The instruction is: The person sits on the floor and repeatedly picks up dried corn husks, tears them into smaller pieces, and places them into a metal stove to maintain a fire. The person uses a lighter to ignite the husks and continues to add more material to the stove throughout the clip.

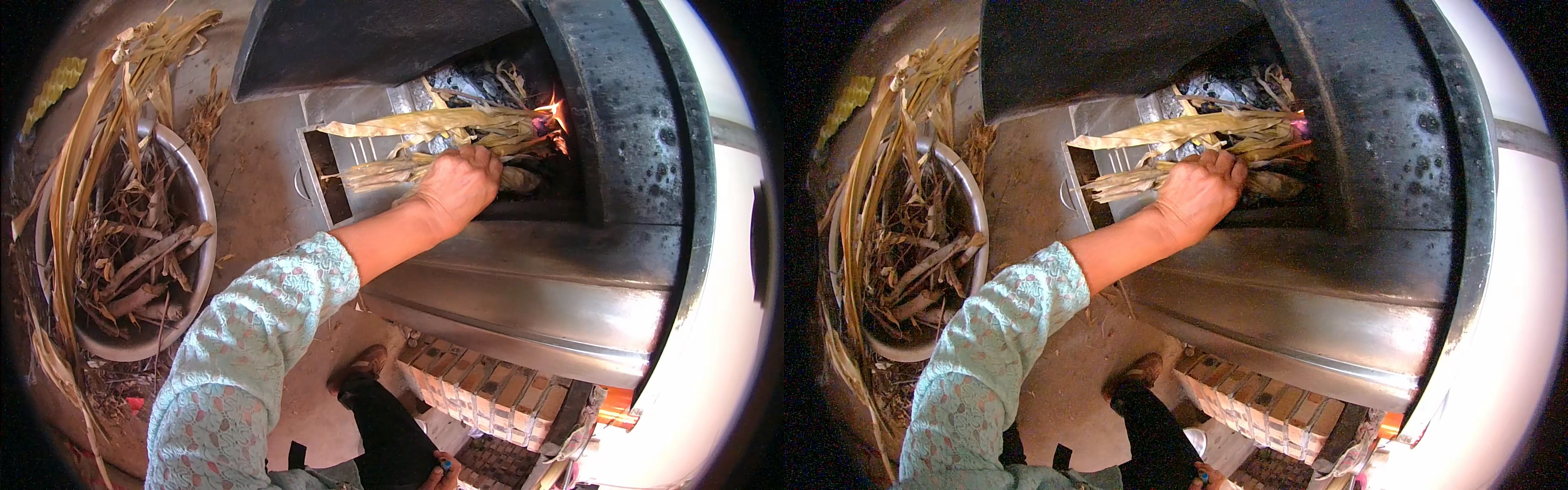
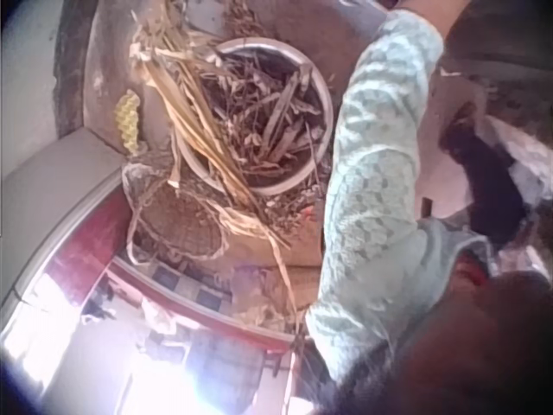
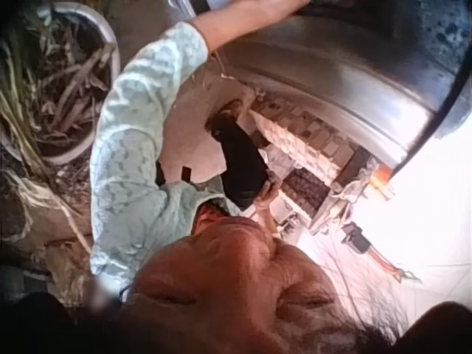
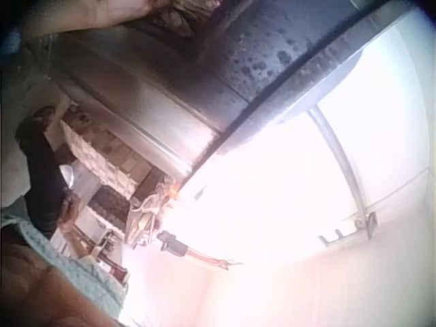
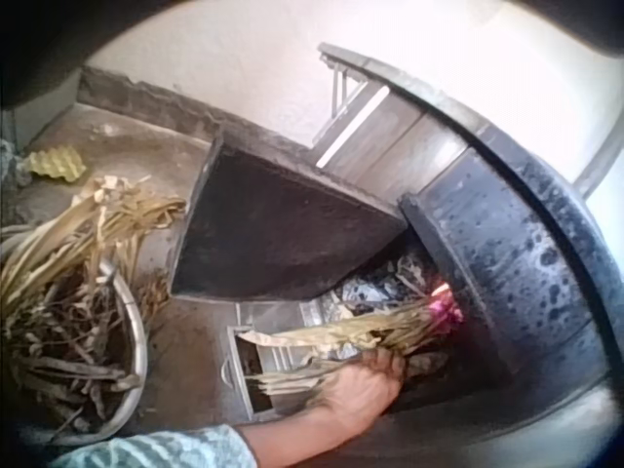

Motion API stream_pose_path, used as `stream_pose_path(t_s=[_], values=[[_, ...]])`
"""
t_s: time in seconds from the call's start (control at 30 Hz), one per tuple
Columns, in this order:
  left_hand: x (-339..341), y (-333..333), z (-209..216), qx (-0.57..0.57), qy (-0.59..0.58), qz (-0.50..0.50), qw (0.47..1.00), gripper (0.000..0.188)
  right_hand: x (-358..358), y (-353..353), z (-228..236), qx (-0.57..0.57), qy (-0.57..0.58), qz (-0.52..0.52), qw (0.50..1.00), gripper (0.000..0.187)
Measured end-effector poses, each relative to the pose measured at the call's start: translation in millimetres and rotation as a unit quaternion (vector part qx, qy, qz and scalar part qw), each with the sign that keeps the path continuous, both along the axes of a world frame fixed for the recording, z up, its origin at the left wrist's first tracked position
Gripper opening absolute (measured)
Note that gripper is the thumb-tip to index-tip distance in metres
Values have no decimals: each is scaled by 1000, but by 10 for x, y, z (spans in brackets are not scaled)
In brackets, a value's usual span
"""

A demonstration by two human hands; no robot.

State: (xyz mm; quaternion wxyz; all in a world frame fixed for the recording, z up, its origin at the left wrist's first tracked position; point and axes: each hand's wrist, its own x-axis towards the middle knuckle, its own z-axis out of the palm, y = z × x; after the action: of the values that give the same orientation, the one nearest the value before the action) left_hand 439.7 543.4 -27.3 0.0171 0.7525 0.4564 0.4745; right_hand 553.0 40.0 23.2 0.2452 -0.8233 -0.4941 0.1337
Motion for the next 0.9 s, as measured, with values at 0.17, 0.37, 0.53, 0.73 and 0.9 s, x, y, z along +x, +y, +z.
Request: stream_pose_path(t_s=[0.17, 0.37, 0.53, 0.73, 0.9], values=[[26, 64, 1, 1, -10, 3, 1000, 20, 14, 53, 53, -17, -27, 40, 999, 25], [-127, 56, 30, 11, -35, -41, 998, 23, 15, 9, 23, -10, -20, 20, 1000, 25], [-372, -50, 107, 12, -69, -113, 991, 36, 2, 20, 28, -11, -17, 11, 1000, 25], [-655, -243, 141, -27, -130, -164, 978, 49, 8, 4, 8, -6, -16, 4, 1000, 24], [-875, -521, -144, 4, -179, -83, 980, 55, 53, -44, -17, -6, -14, 4, 1000, 24]])
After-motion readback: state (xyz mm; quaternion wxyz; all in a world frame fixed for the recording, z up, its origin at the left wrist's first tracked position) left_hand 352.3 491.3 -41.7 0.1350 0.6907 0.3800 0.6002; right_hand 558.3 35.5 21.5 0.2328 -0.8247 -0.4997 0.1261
